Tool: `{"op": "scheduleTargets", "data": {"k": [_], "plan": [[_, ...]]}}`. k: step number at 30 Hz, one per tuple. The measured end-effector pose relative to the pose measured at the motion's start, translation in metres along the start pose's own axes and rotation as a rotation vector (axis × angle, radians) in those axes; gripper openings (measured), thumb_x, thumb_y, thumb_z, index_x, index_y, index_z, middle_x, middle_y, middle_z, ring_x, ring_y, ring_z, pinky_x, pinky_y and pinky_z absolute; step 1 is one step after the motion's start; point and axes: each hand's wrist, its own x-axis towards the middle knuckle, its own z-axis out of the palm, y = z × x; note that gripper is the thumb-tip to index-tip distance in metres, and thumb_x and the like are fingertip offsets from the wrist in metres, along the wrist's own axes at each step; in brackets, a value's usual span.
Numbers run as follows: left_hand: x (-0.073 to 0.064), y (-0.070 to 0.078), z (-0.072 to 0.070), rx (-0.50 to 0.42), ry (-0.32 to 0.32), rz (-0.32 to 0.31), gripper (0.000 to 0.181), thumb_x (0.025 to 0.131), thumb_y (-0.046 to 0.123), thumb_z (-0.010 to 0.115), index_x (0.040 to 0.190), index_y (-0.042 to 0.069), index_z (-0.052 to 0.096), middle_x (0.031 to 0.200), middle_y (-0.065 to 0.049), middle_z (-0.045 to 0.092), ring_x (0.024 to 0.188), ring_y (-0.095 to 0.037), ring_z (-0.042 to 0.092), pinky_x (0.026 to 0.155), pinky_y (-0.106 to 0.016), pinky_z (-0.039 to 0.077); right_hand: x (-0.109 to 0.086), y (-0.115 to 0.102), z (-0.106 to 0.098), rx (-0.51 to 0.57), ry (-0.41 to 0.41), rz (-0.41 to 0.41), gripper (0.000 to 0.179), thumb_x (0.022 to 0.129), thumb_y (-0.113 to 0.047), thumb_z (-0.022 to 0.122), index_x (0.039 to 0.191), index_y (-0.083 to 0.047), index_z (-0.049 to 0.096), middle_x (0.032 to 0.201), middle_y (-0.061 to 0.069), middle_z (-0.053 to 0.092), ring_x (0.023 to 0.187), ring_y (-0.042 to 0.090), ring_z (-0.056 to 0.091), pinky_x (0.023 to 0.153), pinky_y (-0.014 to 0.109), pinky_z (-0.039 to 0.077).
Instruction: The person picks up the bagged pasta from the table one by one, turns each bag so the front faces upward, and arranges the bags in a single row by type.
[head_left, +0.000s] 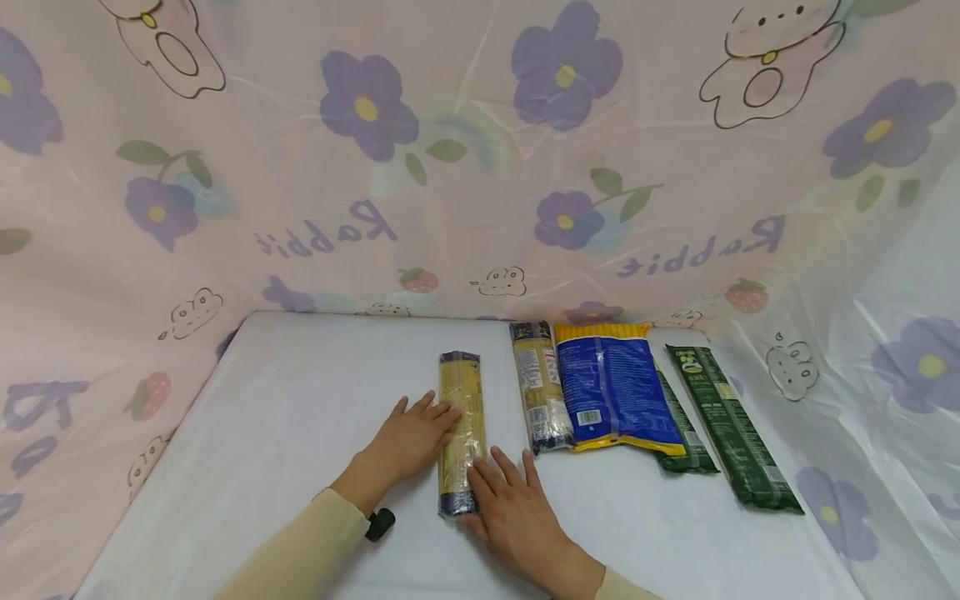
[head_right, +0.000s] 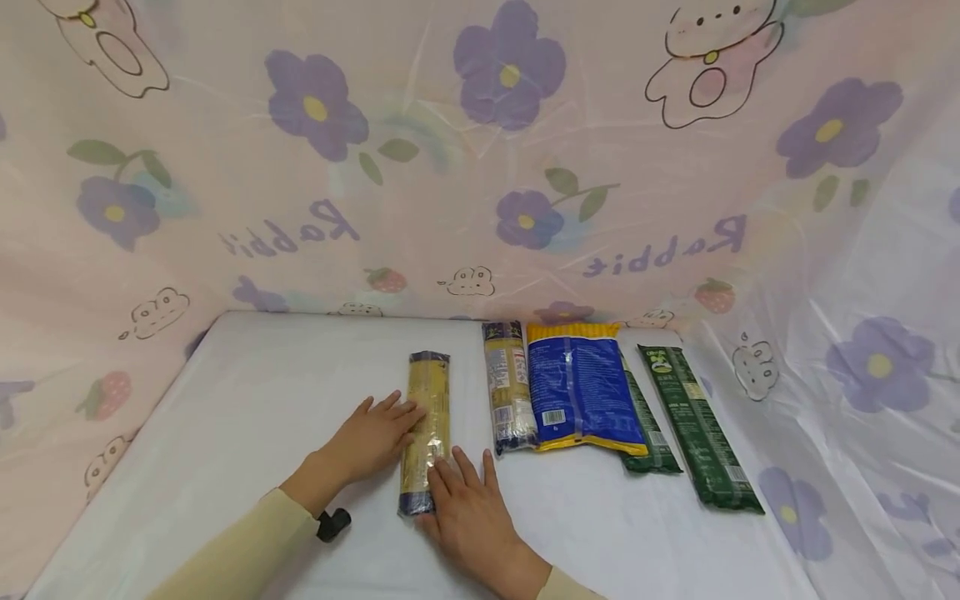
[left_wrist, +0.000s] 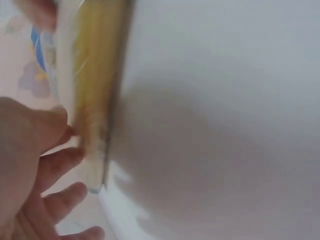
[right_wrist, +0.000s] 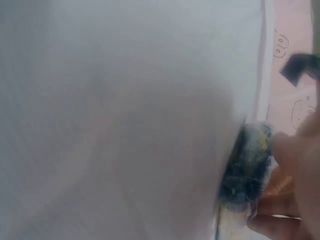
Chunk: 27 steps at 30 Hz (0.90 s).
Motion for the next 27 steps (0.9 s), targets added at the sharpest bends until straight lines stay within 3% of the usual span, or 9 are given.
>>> {"op": "scheduleTargets", "data": {"k": [3, 6, 9, 11, 16, 19, 27], "plan": [[0.017, -0.004, -0.008, 0.033, 0.079, 0.015, 0.029, 0.108, 0.024, 0.061, 0.134, 0.017, 0.072, 0.139, -0.003, 0.07, 0.136, -0.032, 0.06, 0.111, -0.059, 0.047, -0.001, 0.002, 0.003, -0.001, 0.108, 0.016, 0.054, 0.097, -0.054, 0.07, 0.131, -0.012, 0.069, 0.132, 0.003, 0.07, 0.134, 0.03, 0.06, 0.108, 0.067, 0.045], [0.039, -0.008, -0.016, 0.062, 0.14, 0.012, 0.02, 0.107, 0.017, 0.061, 0.12, 0.015, 0.077, 0.123, -0.004, 0.076, 0.118, -0.03, 0.067, 0.102, -0.054, 0.054, 0.0, 0.004, 0.006, 0.005, 0.217, 0.05, 0.043, 0.092, -0.048, 0.077, 0.114, -0.012, 0.07, 0.113, 0.004, 0.07, 0.116, 0.029, 0.064, 0.102, 0.065, 0.05], [0.062, -0.011, -0.021, 0.084, 0.174, 0.007, 0.018, 0.107, 0.015, 0.061, 0.113, 0.015, 0.078, 0.115, -0.005, 0.077, 0.107, -0.028, 0.067, 0.096, -0.052, 0.056, 0.002, 0.004, 0.006, 0.001, 0.288, 0.089, 0.036, 0.089, -0.045, 0.081, 0.096, -0.013, 0.067, 0.096, 0.004, 0.066, 0.099, 0.027, 0.062, 0.097, 0.058, 0.052], [0.077, -0.013, -0.022, 0.096, 0.173, 0.013, 0.021, 0.107, 0.014, 0.059, 0.118, 0.014, 0.076, 0.118, -0.005, 0.075, 0.109, -0.028, 0.065, 0.097, -0.052, 0.055, 0.002, 0.003, 0.005, -0.009, 0.304, 0.109, 0.036, 0.088, -0.044, 0.083, 0.089, -0.013, 0.064, 0.089, 0.003, 0.062, 0.092, 0.027, 0.06, 0.093, 0.053, 0.051], [0.11, -0.016, -0.023, 0.083, 0.184, 0.063, 0.028, 0.11, 0.02, 0.056, 0.135, 0.015, 0.069, 0.129, -0.006, 0.07, 0.12, -0.029, 0.06, 0.103, -0.051, 0.051, 0.002, -0.002, 0.005, -0.05, 0.266, 0.154, 0.042, 0.089, -0.05, 0.081, 0.085, -0.012, 0.061, 0.082, 0.002, 0.053, 0.084, 0.024, 0.054, 0.084, 0.047, 0.047], [0.124, -0.02, -0.019, 0.093, 0.189, 0.069, 0.03, 0.111, 0.027, 0.056, 0.135, 0.015, 0.068, 0.129, -0.005, 0.068, 0.121, -0.028, 0.058, 0.104, -0.051, 0.049, 0.001, -0.004, 0.006, -0.07, 0.225, 0.181, 0.045, 0.09, -0.053, 0.078, 0.082, -0.013, 0.059, 0.079, 0.001, 0.05, 0.083, 0.024, 0.052, 0.081, 0.045, 0.045], [0.14, -0.033, -0.005, 0.142, 0.101, 0.052, 0.032, 0.113, 0.033, 0.052, 0.121, 0.012, 0.075, 0.121, -0.006, 0.067, 0.115, -0.031, 0.054, 0.103, -0.055, 0.047, 0.002, -0.008, 0.006, -0.078, 0.1, 0.236, 0.048, 0.095, -0.056, 0.072, 0.077, -0.014, 0.058, 0.073, -0.001, 0.046, 0.08, 0.021, 0.05, 0.079, 0.043, 0.042]]}}
